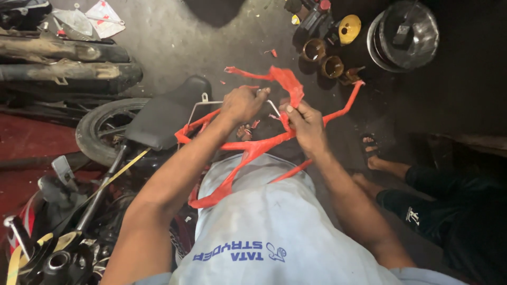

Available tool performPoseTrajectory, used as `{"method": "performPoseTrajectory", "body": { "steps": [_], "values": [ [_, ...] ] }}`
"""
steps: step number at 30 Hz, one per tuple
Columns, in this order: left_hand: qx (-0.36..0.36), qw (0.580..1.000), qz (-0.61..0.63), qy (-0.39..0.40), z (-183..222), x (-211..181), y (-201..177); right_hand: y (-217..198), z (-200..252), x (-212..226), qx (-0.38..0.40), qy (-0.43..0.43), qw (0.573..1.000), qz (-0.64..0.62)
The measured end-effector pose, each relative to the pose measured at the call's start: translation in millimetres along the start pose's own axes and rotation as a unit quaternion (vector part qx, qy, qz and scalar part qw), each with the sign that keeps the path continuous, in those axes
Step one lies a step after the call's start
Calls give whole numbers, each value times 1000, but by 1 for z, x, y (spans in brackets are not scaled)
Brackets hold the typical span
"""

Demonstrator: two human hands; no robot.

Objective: Manually wrapping a red plastic motorcycle frame part with red adhesive tape or film.

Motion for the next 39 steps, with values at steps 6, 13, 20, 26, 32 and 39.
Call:
{"method": "performPoseTrajectory", "body": {
  "steps": [6, 13, 20, 26, 32, 39],
  "values": [
    [42, 998, -2, -42, 7, -9, -5, 0, -9, -16, 35, 10, 994, -107],
    [23, 999, 11, -44, 3, -8, 13, -4, -3, -29, 58, 44, 981, -179],
    [53, 996, 42, -66, -1, -6, 30, -28, 27, -21, 25, 49, 964, -261],
    [16, 998, 53, -1, -4, -14, 41, -48, 54, -15, 18, 52, 934, -352],
    [28, 998, 53, -7, -15, 6, 44, -115, 97, -20, 34, 78, 913, -398],
    [27, 996, -47, -64, -33, 67, 33, -400, 191, -201, -107, -82, 971, 198]
  ]
}}
Point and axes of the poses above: each hand's wrist, its own z-axis away from the middle knuckle, its own y-axis out of the palm, x = y × z, the point moved 2 cm from there along -z, towards the middle knuckle, and after that the axes turned 9 degrees about z, right-handed, at the moved point
